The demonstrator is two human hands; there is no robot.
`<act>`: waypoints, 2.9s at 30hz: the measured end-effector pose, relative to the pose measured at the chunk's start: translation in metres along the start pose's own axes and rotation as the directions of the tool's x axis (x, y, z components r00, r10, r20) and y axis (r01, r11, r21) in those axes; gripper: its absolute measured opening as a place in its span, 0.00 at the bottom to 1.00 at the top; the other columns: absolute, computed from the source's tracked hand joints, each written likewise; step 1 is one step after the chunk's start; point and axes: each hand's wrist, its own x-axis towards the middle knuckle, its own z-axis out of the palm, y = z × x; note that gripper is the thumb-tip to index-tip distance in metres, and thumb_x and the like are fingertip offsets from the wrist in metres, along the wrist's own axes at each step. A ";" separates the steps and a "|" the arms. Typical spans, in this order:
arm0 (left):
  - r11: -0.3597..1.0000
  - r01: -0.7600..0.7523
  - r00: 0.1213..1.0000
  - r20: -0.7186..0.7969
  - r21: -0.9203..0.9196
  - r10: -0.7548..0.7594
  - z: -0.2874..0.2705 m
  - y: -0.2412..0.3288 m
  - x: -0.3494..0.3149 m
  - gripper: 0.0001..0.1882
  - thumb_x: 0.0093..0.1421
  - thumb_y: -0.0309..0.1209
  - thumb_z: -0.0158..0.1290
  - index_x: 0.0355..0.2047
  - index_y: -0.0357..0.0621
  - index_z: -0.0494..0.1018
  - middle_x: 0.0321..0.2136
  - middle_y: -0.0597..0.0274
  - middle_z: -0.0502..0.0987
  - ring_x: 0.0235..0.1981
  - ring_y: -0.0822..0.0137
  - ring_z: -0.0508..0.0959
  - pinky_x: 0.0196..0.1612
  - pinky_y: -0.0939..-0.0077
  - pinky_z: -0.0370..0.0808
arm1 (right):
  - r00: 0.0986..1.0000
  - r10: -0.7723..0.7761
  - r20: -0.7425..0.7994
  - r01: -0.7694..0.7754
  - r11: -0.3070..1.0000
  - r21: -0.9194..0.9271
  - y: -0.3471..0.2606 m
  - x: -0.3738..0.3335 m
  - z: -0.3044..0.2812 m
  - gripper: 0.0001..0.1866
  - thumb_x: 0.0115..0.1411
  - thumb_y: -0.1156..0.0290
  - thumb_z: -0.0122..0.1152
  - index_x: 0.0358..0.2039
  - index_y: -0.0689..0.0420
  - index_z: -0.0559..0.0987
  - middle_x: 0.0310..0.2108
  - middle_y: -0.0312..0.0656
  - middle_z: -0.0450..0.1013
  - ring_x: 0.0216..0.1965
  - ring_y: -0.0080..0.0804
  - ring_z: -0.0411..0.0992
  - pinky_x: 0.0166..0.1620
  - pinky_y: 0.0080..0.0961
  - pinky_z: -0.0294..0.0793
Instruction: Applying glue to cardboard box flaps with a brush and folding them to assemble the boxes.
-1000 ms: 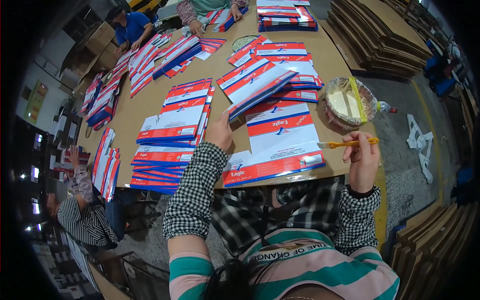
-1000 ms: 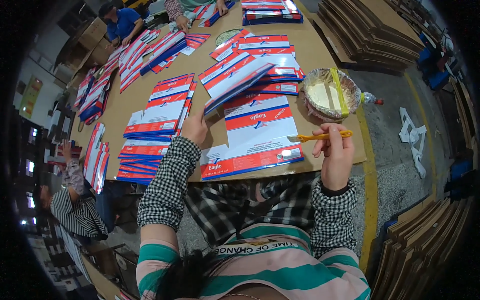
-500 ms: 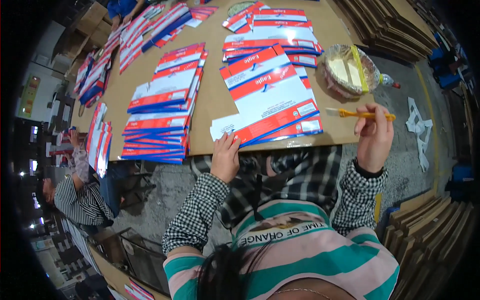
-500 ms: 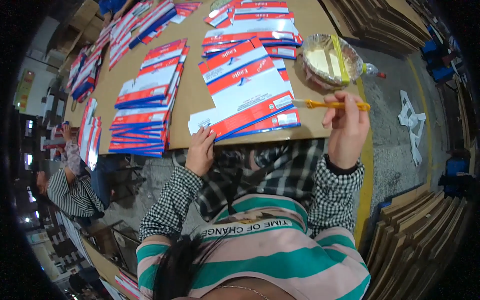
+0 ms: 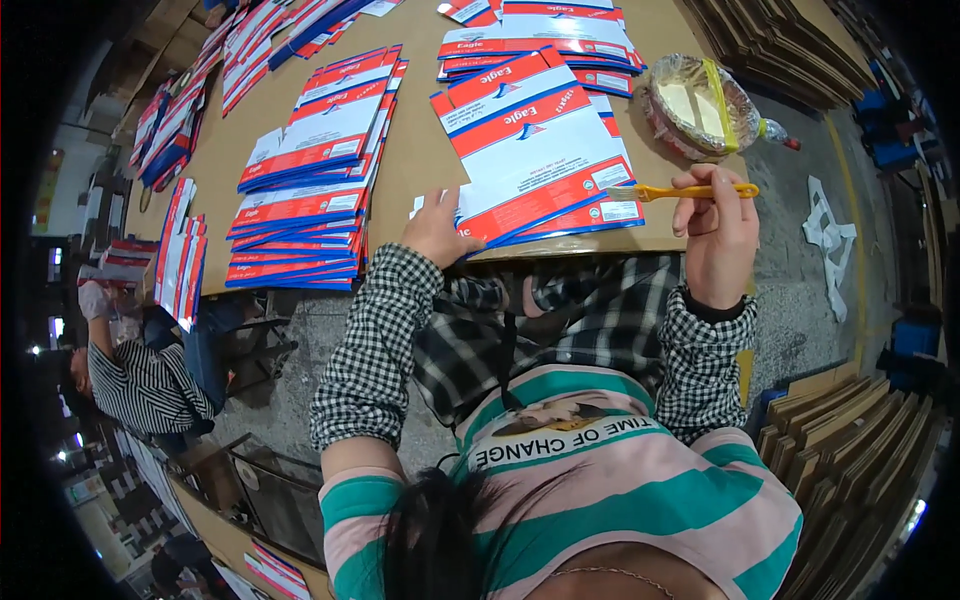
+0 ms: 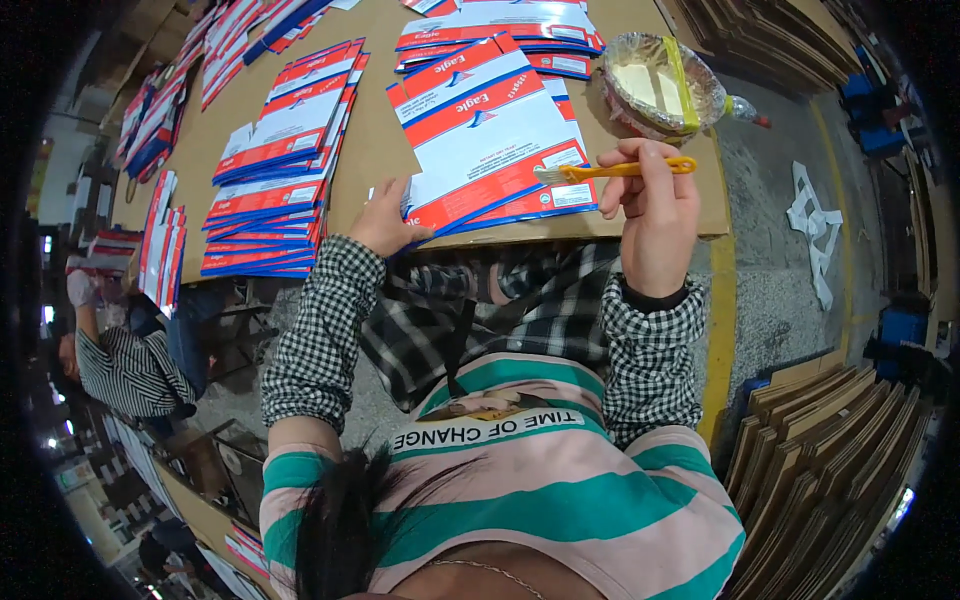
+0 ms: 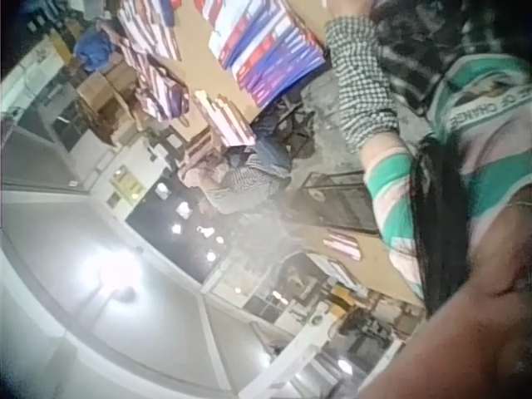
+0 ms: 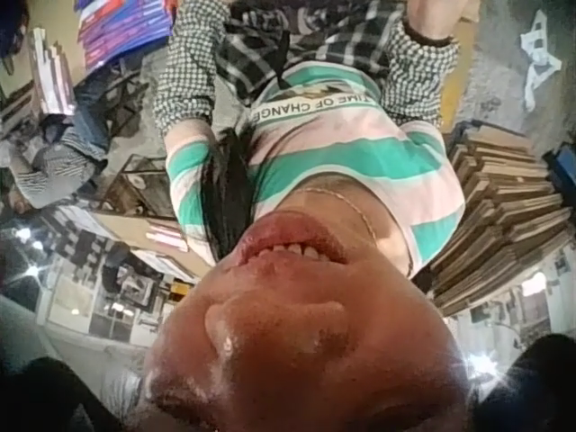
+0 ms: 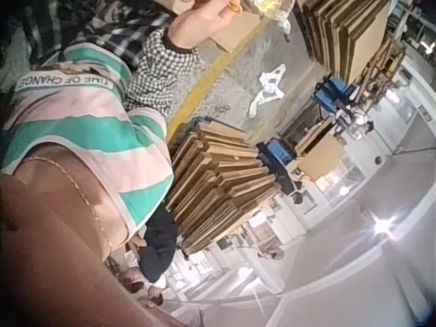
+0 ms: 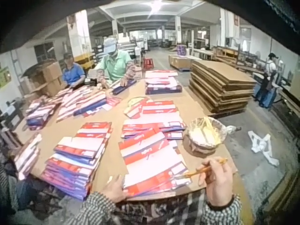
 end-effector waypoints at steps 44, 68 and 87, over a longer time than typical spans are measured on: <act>0.914 -0.137 0.872 -0.485 -0.381 -0.071 0.045 -0.010 0.012 0.14 0.47 0.19 0.48 0.37 0.33 0.67 0.31 0.51 0.69 0.25 0.64 0.72 0.28 0.74 0.70 | 0.987 0.151 0.048 -0.151 0.988 -0.008 0.015 0.001 0.020 0.12 0.62 0.66 0.43 0.34 0.63 0.69 0.28 0.45 0.72 0.18 0.20 0.65 0.22 0.14 0.64; 0.980 0.056 0.971 -0.216 -0.190 -0.098 0.022 -0.023 0.019 0.20 0.43 0.30 0.57 0.38 0.38 0.70 0.37 0.49 0.70 0.40 0.52 0.71 0.44 0.65 0.69 | 0.998 0.057 -0.040 -0.058 0.998 -0.014 0.006 0.006 -0.003 0.11 0.62 0.66 0.44 0.34 0.61 0.69 0.28 0.43 0.72 0.18 0.18 0.66 0.22 0.14 0.63; 0.959 -0.057 0.905 -0.421 -0.279 -0.069 0.043 -0.033 0.016 0.22 0.43 0.29 0.58 0.41 0.37 0.70 0.32 0.55 0.70 0.26 0.65 0.70 0.31 0.75 0.69 | 0.997 0.071 0.000 -0.071 0.997 0.001 0.003 0.005 0.006 0.11 0.61 0.66 0.44 0.34 0.62 0.69 0.28 0.43 0.72 0.18 0.19 0.66 0.22 0.14 0.64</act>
